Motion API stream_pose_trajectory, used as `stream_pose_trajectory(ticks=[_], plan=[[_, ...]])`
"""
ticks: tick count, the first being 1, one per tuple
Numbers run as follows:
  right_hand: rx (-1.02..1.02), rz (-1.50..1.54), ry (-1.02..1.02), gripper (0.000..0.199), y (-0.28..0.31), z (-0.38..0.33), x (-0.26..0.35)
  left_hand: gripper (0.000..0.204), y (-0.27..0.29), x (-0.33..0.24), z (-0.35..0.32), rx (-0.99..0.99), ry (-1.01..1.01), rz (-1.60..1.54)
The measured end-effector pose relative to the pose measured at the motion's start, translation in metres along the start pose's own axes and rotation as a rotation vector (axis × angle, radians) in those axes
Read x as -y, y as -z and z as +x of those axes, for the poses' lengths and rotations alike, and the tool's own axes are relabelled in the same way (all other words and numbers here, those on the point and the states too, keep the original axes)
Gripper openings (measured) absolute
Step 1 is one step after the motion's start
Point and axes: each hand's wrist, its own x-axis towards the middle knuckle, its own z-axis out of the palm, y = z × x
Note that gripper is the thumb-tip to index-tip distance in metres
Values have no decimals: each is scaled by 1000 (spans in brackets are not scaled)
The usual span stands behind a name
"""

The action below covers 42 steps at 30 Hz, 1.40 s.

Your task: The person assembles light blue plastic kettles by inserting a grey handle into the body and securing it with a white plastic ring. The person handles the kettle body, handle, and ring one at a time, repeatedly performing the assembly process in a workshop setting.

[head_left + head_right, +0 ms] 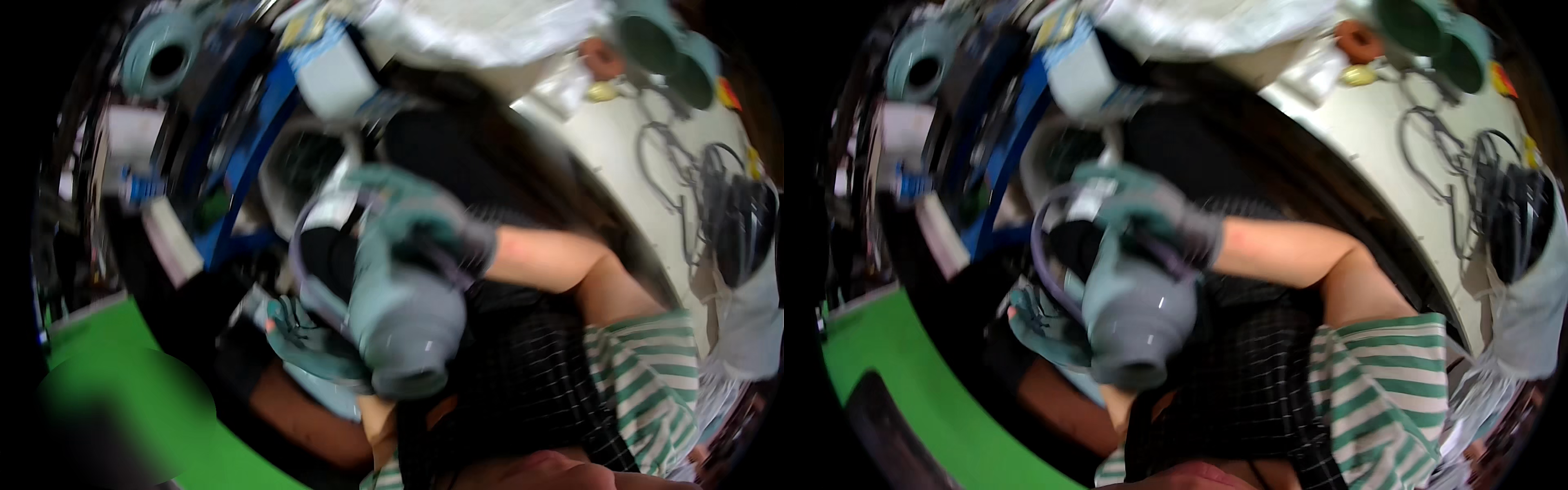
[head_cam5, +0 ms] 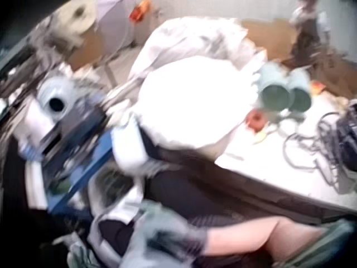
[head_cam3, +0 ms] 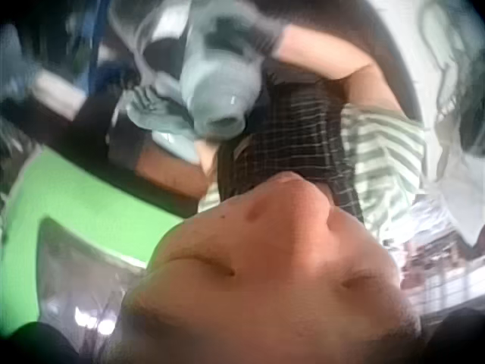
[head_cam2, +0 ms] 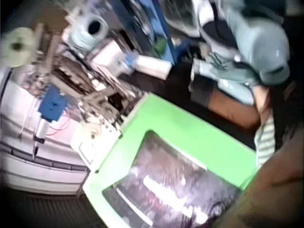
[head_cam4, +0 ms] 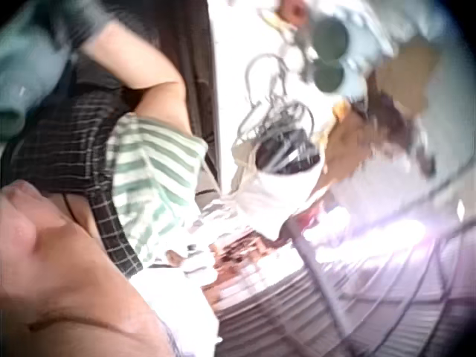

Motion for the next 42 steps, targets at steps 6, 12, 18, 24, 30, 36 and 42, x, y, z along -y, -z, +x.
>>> stream_pose_trajectory(ticks=[6, 12, 18, 24, 30, 36, 42], plan=[[-49, 49, -50, 58, 10, 7, -7, 51, -40, -10, -17, 121, -21, -71], [-46, -86, -184, 62, 10, 18, 6, 49, -61, -13, -26, 228, -42, -73], [-49, -77, -153, 66, 7, 15, 3, 47, -63, -15, -31, 311, -76, -39], [392, -737, 589, 58, -41, 7, 0, 45, -62, -21, -15, 278, -88, 0], [23, -930, 525, 80, -23, -3, 29, 44, -67, -32, -6, 188, -119, 54], [-322, -426, -108, 69, 54, -49, 79, 42, -53, -53, 20, 6, -218, 59], [-795, -860, 299, 49, 87, -159, 190, 41, -6, -57, 110, -482, -325, 392]])
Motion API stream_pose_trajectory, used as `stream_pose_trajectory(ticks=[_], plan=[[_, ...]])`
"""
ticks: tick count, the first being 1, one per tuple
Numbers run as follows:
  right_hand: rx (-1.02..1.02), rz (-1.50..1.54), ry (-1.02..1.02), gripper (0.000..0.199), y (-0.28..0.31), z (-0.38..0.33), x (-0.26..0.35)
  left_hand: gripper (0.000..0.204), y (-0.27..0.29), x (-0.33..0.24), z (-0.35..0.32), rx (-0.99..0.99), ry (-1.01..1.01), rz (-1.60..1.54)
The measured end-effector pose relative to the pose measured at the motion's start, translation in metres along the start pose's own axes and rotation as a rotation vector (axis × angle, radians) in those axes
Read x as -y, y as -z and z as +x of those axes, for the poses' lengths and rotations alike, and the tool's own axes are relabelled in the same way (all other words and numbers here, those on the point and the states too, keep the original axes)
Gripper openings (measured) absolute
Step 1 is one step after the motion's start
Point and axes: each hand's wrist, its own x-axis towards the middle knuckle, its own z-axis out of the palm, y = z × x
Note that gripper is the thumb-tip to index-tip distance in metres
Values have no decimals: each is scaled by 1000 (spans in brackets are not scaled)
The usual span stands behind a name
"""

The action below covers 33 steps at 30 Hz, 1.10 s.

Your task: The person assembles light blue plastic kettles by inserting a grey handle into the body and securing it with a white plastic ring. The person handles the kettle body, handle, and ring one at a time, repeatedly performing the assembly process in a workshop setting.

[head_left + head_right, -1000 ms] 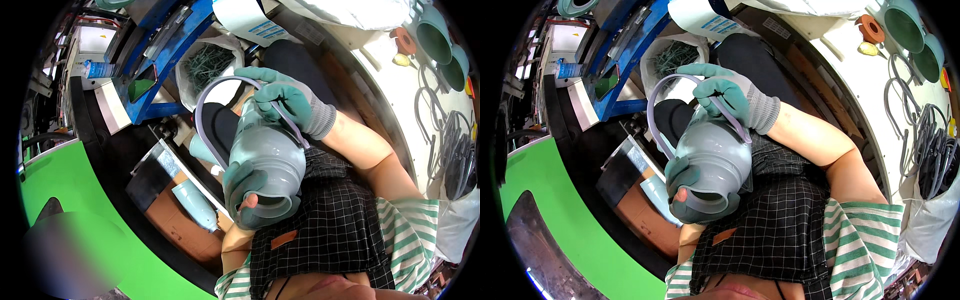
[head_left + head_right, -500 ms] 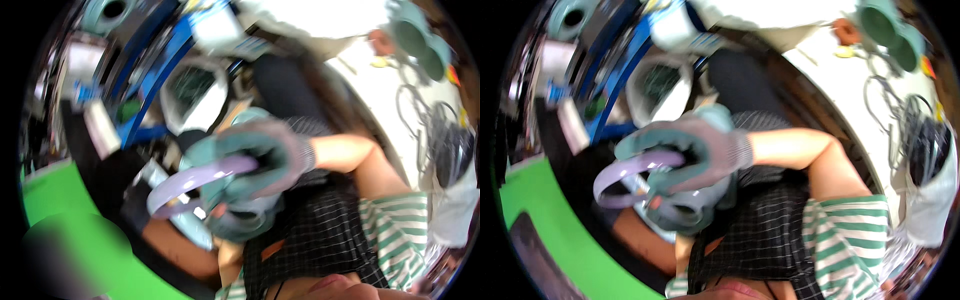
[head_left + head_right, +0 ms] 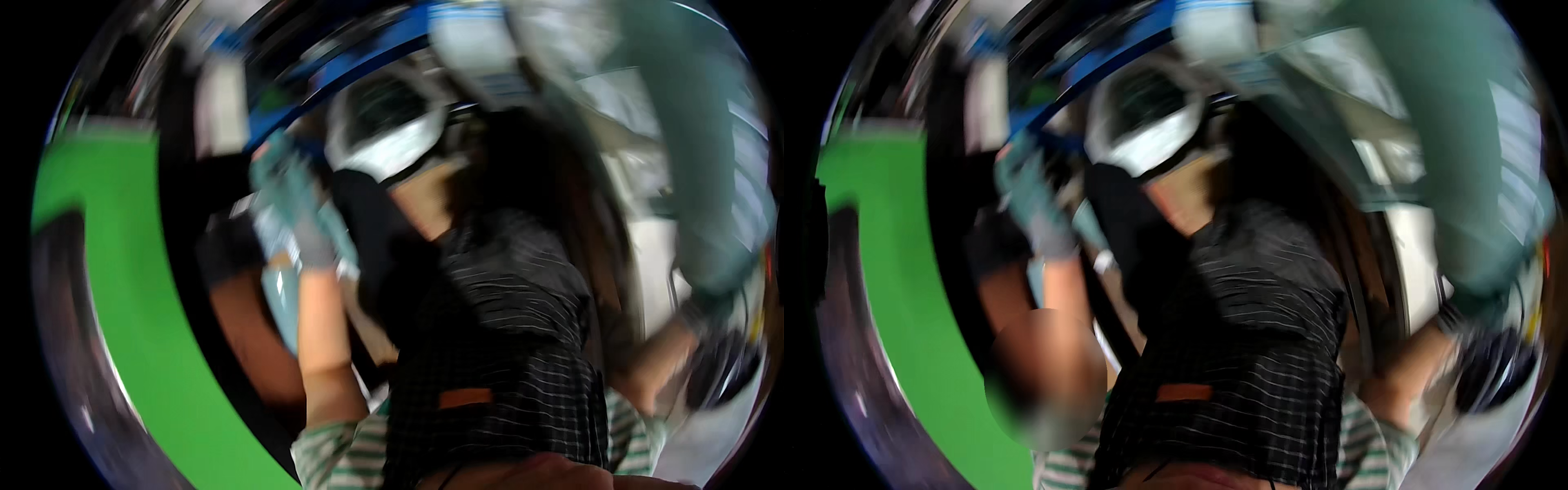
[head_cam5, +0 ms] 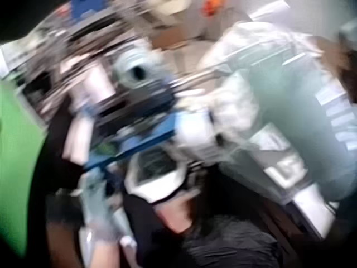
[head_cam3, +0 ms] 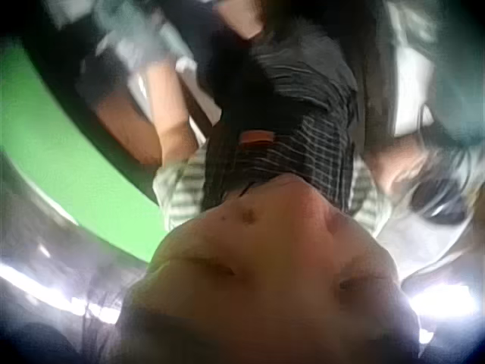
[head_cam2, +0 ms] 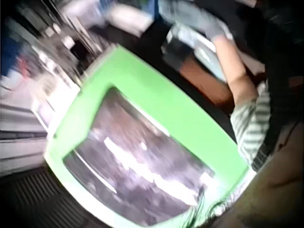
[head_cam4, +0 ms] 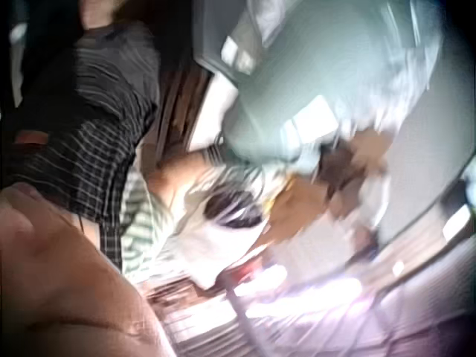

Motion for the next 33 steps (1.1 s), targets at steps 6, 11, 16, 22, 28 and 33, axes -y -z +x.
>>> stream_pose_trajectory(ticks=[6, 11, 16, 22, 28, 33], plan=[[-226, -532, 229, 48, 58, 71, -21, 54, 211, 277, -42, -574, 390, 411], [-265, -750, 300, 48, 58, 100, -28, 66, 242, 359, -126, -368, 763, 421], [-246, -862, 370, 47, 22, 107, -27, 63, 245, 337, -122, -116, 221, 1379], [-12, -849, 383, 47, -57, 55, -20, 24, 180, 365, -22, 104, -456, 1204], [899, -922, 528, 48, -198, -41, -15, 91, 164, 397, 35, 673, 595, 1352], [705, -713, 108, 48, -186, -51, -53, 110, 176, 407, 27, 750, 465, 1376]])
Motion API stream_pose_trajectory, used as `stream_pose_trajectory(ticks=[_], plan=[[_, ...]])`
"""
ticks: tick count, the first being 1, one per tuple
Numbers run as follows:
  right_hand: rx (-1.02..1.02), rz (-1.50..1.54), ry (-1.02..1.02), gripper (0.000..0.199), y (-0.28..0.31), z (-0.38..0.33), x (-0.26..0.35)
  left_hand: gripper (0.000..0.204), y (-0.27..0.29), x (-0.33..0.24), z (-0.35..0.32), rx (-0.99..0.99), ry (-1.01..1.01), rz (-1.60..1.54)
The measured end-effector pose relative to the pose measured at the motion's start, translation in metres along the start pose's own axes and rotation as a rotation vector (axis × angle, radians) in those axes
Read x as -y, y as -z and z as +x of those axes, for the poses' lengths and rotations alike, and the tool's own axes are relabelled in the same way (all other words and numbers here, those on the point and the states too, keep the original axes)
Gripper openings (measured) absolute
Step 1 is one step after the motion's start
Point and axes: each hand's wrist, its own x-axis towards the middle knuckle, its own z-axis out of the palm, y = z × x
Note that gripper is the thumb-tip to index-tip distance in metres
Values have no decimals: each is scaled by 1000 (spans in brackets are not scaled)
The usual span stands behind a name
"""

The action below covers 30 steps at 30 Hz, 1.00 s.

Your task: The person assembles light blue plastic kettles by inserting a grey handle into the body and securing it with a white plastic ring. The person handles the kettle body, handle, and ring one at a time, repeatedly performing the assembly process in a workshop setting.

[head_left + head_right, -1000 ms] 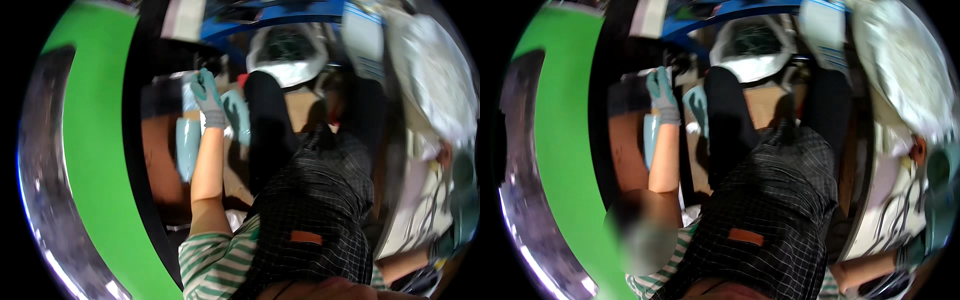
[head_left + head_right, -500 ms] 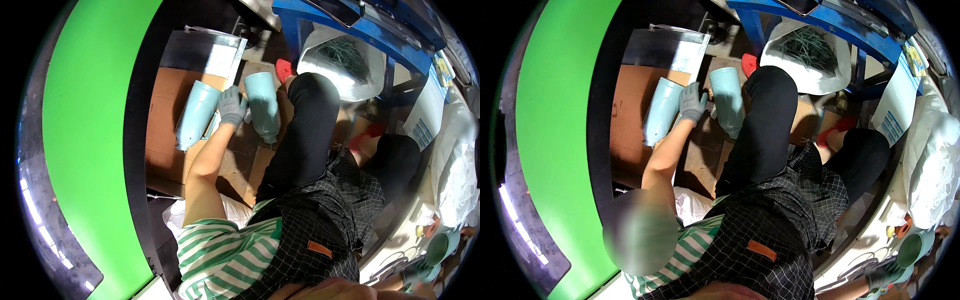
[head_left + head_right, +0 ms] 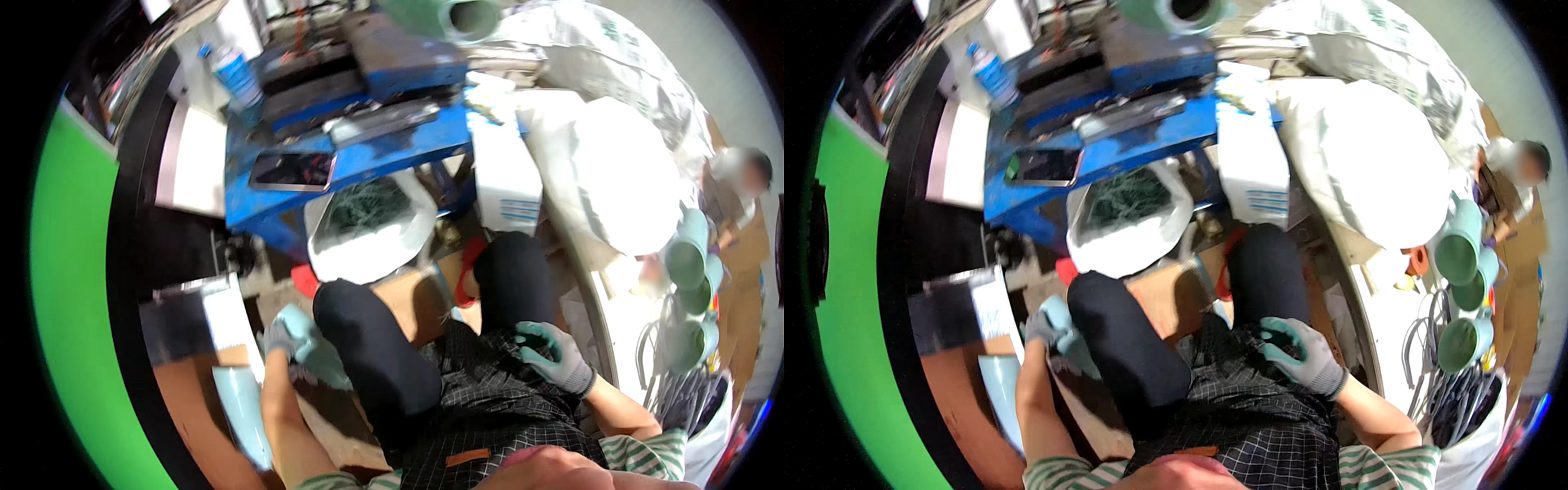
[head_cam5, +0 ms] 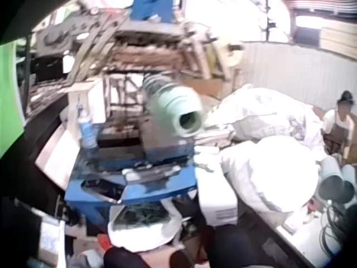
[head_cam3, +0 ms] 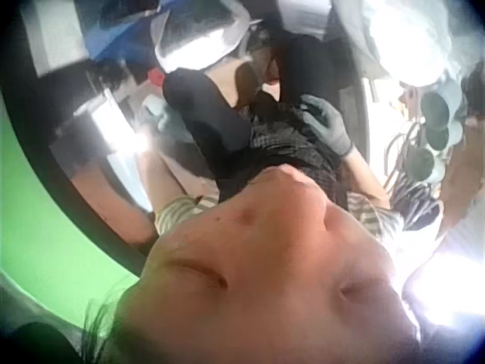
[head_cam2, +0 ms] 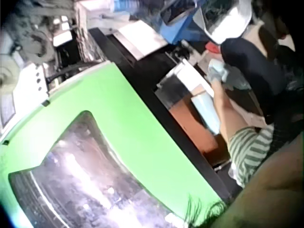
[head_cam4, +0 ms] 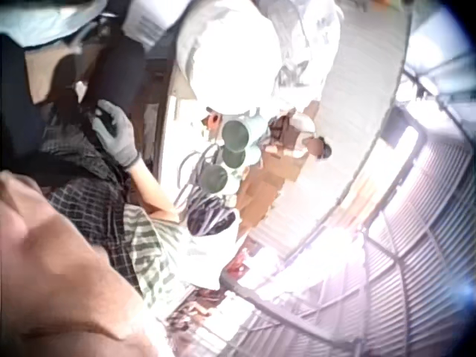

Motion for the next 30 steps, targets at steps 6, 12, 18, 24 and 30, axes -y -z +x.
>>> stream_pose_trajectory(ticks=[6, 12, 18, 24, 30], plan=[[43, -184, 295, 42, -15, 14, -3, 110, -9, 20, -10, -97, 96, -62], [-60, -179, 227, 34, -18, 12, -8, 128, -20, 28, 24, 119, 264, -122], [-84, -32, 147, 35, -25, 22, -16, 103, 4, 10, -15, 28, -38, 175], [-25, 115, 201, 36, -31, 30, -2, 92, -5, 36, -130, -12, -40, -281], [150, 619, 75, 41, -51, 51, 25, 53, 140, -5, -317, -527, -1, -1020]])
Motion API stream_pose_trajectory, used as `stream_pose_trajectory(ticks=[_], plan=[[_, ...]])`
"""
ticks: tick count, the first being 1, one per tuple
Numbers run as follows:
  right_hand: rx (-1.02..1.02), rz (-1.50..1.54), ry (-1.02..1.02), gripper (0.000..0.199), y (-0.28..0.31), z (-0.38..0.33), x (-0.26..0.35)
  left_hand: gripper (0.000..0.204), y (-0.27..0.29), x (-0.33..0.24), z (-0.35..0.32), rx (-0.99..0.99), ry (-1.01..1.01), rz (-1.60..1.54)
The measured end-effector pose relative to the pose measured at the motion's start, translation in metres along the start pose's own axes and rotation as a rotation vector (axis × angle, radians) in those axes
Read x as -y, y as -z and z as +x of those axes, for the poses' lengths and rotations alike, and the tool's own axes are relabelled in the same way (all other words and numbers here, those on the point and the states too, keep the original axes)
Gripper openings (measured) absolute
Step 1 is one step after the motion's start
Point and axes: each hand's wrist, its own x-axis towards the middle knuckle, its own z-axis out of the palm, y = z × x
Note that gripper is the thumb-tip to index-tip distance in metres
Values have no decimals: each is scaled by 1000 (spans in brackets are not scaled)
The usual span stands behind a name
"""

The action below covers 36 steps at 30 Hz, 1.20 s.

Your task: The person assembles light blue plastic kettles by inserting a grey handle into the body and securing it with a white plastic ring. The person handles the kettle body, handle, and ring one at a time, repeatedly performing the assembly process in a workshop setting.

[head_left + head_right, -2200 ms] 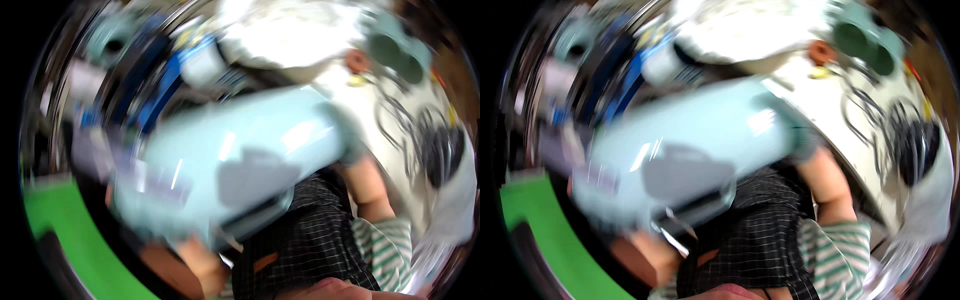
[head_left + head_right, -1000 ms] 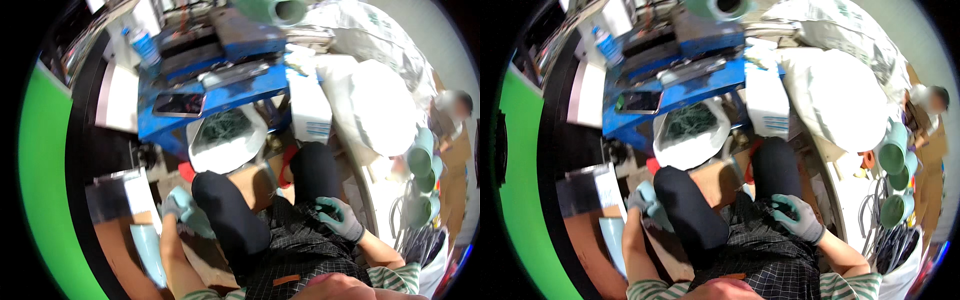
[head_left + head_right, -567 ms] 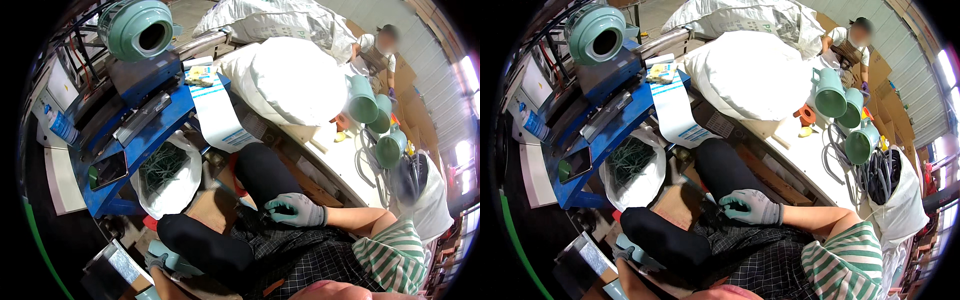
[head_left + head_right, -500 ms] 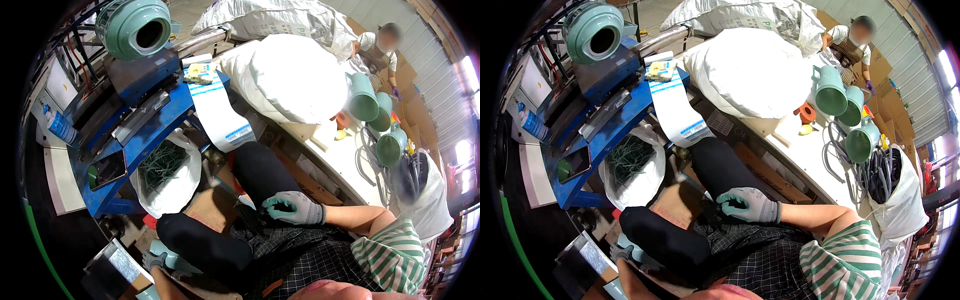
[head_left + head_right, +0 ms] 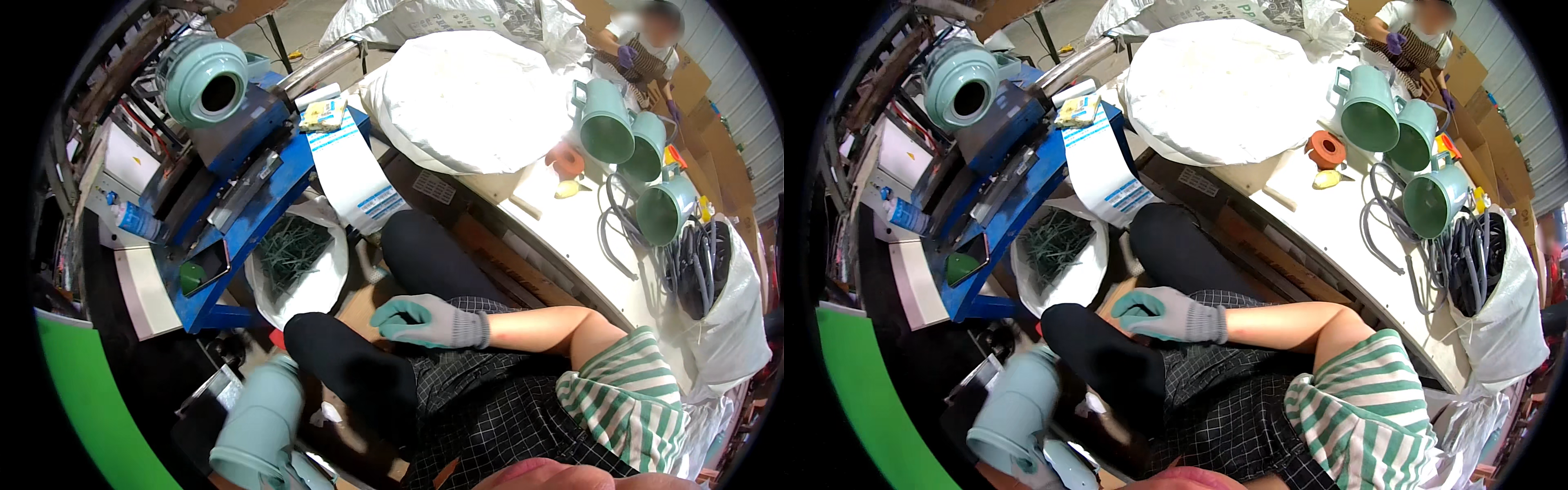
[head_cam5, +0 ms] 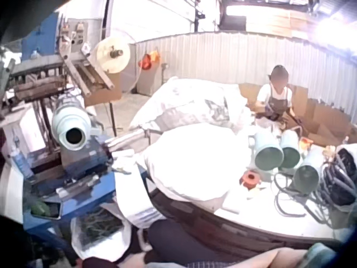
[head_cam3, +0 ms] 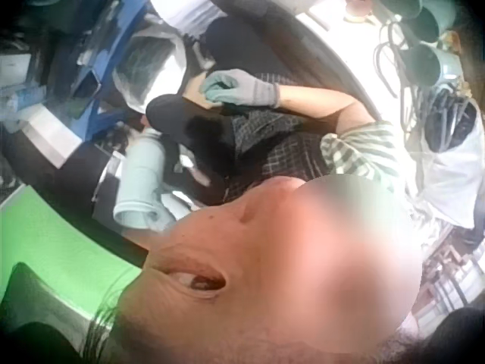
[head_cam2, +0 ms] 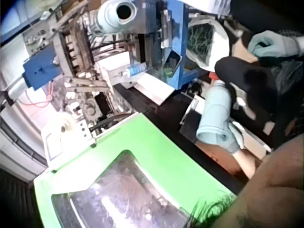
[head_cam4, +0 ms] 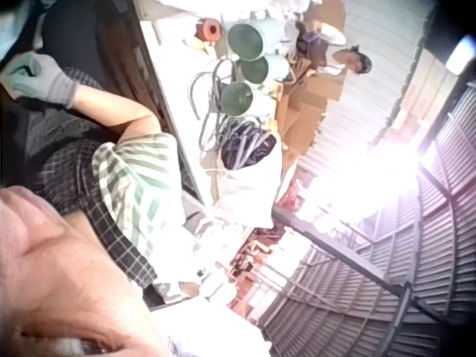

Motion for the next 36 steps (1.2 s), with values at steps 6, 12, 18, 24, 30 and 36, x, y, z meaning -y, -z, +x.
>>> stream_pose_trajectory(ticks=[6, 12, 18, 24, 30, 36], plan=[[-10, 557, 290, 53, -5, 57, 3, 67, -60, -86, -43, 121, -363, -369], [-135, 630, 490, 73, 75, 3, 67, 80, -136, -69, -60, 267, -517, -509], [-167, -305, 682, 100, 33, -16, 40, 87, -145, -157, -72, -159, -636, -279], [-60, -583, 735, 83, -31, -24, 14, 48, -154, -177, -99, 123, -1190, 157], [-104, -862, 628, 78, -66, -10, 4, 30, -151, -140, -104, 25, -1044, 370], [-163, -899, 672, 73, -65, -15, -3, 30, -138, -134, -101, 295, -930, 448]])
